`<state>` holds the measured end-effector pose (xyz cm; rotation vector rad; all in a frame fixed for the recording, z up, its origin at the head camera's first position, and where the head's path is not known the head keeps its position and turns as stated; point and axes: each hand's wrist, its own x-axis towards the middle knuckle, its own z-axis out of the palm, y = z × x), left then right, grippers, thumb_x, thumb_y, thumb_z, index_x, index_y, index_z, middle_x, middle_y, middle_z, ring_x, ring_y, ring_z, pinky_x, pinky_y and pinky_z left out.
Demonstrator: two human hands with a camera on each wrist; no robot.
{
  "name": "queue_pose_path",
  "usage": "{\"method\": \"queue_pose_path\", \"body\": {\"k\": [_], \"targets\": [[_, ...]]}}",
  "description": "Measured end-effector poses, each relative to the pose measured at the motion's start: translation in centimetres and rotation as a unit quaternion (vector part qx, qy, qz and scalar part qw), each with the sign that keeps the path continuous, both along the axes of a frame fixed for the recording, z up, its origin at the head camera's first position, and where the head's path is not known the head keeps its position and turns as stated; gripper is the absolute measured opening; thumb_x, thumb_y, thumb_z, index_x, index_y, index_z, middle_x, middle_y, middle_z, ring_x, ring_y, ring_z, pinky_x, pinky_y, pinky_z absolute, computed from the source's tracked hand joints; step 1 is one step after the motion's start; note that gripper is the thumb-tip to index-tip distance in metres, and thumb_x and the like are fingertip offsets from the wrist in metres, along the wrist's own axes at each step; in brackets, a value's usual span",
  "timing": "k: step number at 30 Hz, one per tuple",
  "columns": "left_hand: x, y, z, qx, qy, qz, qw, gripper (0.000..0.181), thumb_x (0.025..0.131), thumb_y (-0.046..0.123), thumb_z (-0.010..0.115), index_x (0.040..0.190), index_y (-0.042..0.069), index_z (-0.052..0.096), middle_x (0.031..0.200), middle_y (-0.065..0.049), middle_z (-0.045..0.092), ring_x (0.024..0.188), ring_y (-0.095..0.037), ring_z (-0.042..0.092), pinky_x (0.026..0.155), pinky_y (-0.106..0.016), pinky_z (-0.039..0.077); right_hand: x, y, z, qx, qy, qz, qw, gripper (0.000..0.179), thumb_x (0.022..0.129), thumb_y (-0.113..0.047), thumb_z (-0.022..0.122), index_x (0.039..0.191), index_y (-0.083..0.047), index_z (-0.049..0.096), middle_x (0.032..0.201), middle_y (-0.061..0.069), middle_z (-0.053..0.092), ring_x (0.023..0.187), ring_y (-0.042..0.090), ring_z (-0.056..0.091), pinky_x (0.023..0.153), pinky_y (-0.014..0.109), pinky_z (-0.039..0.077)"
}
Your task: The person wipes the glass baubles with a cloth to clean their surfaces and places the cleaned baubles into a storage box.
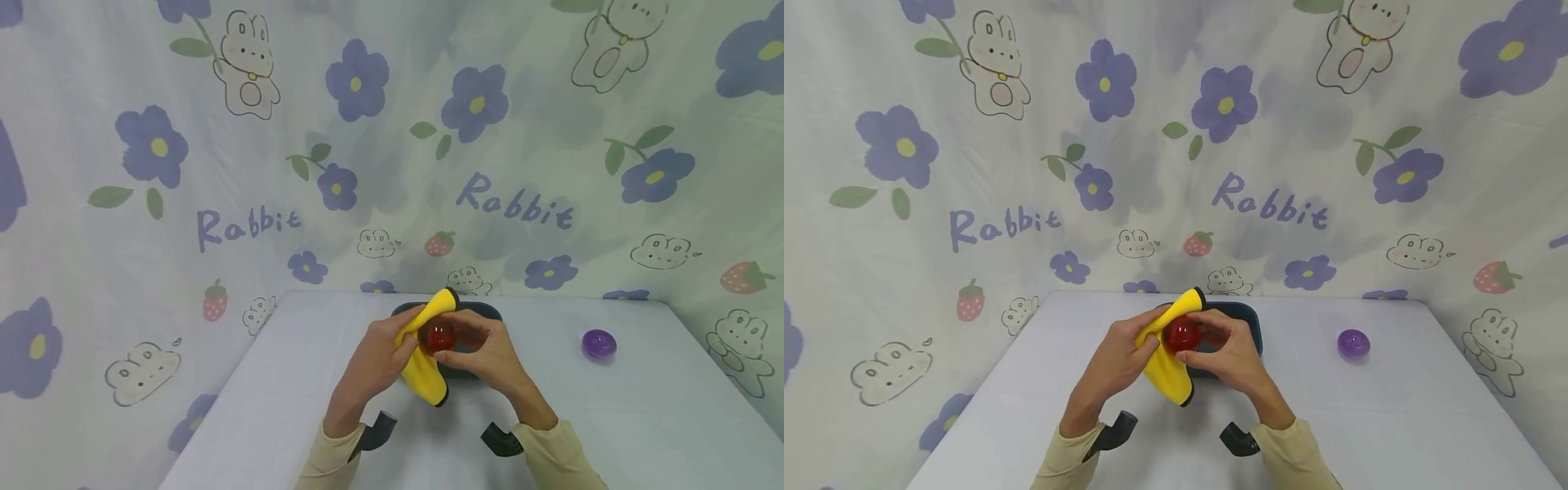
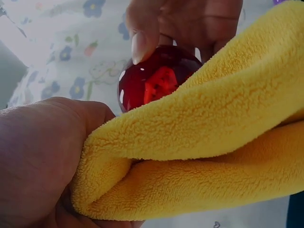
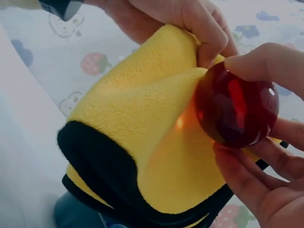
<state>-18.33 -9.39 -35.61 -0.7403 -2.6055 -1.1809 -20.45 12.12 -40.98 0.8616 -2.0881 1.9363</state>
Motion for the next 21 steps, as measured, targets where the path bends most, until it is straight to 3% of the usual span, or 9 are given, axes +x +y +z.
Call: {"method": "queue_pose_path", "body": {"k": [6, 13, 21], "targets": [[0.03, -0.10, -0.14, 0.002, -0.007, -0.002, 1.0000, 0.050, 0.096, 0.006, 0.055, 0.146, 0.008, 0.058, 0.109, -0.007, 0.073, 0.072, -0.010, 0.059, 0.072, -0.020, 0.055, 0.28, -0.21, 0.02, -0.014, 0.005, -0.020, 0.9997, 0.048, 0.082, -0.003, 0.082, 0.129, -0.006, 0.069, 0.125, 0.018, 0.069, 0.105, 0.015, 0.071, 0.093, 0.027, 0.059], [0.00, -0.16, -0.20, -0.013, -0.012, -0.007, 0.9998, 0.053, 0.096, 0.008, 0.054, 0.149, 0.008, 0.055, 0.100, -0.005, 0.071, 0.065, -0.008, 0.056, 0.065, -0.021, 0.053, 0.52, -0.19, 0.15, -0.037, 0.003, -0.050, 0.9980, 0.049, 0.082, -0.001, 0.082, 0.129, -0.006, 0.069, 0.126, 0.012, 0.069, 0.103, 0.014, 0.070, 0.094, 0.026, 0.059], [0.35, -0.31, -0.18, -0.012, -0.032, -0.012, 0.9993, 0.054, 0.095, 0.010, 0.053, 0.150, 0.007, 0.054, 0.095, -0.004, 0.070, 0.068, -0.009, 0.058, 0.066, -0.022, 0.053, 0.61, -0.11, 0.44, -0.073, -0.015, -0.066, 0.9950, 0.054, 0.082, 0.004, 0.081, 0.132, 0.001, 0.063, 0.131, 0.012, 0.066, 0.107, 0.012, 0.071, 0.094, 0.025, 0.058]]}}
